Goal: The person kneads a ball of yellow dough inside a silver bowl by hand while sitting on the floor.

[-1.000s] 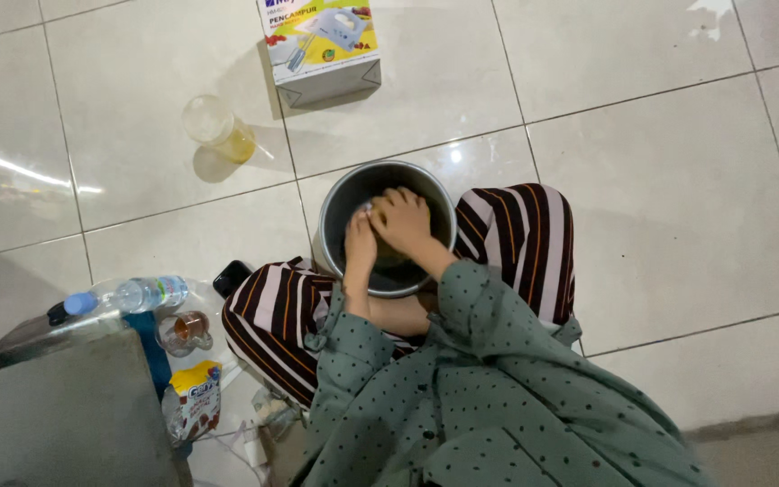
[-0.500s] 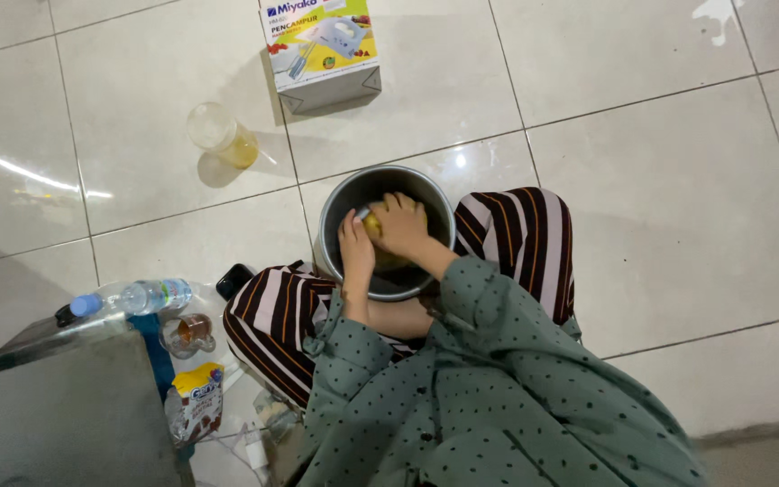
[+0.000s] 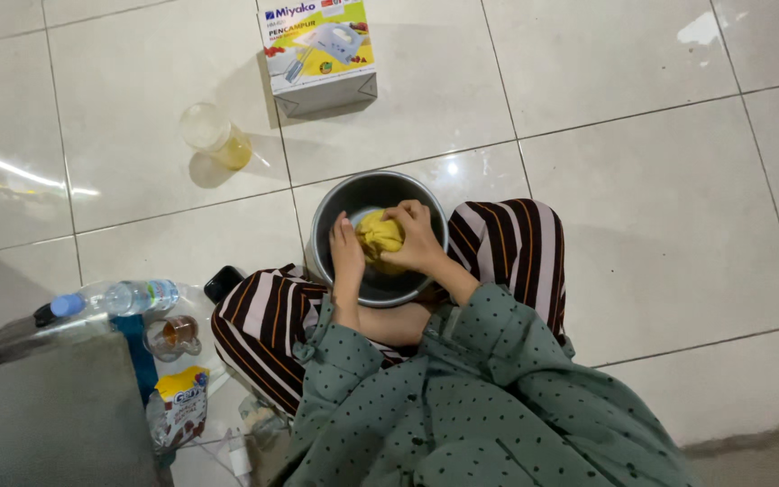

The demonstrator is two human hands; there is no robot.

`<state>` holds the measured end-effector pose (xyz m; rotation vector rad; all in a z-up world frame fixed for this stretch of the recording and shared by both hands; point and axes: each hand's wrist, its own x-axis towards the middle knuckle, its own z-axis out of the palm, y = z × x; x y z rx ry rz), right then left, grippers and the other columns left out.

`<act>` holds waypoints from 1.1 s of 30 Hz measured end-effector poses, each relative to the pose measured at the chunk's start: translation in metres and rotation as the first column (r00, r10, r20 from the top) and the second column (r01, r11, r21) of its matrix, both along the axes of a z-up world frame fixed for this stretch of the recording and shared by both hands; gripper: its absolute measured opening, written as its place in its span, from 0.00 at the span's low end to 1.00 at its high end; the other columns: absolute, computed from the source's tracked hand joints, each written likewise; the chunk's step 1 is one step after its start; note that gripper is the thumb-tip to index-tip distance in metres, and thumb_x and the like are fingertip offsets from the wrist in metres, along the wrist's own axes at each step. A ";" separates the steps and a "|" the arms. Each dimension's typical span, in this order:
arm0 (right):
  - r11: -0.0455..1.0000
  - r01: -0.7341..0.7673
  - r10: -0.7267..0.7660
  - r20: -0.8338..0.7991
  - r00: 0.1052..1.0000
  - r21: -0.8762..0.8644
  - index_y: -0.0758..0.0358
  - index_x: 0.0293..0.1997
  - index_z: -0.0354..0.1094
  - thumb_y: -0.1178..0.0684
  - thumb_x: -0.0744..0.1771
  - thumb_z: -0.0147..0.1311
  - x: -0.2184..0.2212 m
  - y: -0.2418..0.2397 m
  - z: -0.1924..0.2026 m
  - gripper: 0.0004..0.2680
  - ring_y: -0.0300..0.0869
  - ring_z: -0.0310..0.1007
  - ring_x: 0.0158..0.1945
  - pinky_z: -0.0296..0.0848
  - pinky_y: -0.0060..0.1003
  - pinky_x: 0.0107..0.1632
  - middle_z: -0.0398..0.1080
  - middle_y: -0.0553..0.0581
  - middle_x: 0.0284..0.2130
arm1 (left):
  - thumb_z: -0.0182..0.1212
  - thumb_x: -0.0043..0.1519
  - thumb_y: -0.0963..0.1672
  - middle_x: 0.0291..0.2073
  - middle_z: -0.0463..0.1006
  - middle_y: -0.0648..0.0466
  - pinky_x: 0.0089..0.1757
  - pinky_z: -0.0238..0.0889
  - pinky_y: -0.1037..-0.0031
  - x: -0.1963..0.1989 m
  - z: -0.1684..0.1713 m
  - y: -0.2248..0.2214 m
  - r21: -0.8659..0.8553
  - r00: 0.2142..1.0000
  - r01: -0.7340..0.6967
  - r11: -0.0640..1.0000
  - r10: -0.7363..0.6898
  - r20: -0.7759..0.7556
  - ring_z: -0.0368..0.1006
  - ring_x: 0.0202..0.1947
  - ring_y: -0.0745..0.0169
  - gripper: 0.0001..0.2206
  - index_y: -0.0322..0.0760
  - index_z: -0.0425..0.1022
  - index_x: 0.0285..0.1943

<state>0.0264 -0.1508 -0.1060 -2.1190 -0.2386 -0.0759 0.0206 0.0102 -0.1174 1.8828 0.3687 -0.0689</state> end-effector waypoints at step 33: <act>0.782 0.441 -0.155 -0.548 0.822 0.440 0.56 0.45 0.71 0.57 0.63 0.46 0.016 -0.001 -0.001 0.10 0.41 0.68 0.43 0.67 0.39 0.48 0.70 0.57 0.36 | 0.47 0.60 0.54 0.66 0.51 0.45 0.58 0.39 0.40 -0.026 0.017 -0.053 0.772 0.818 0.536 0.341 -0.434 -0.377 0.37 0.69 0.39 0.22 0.52 0.61 0.63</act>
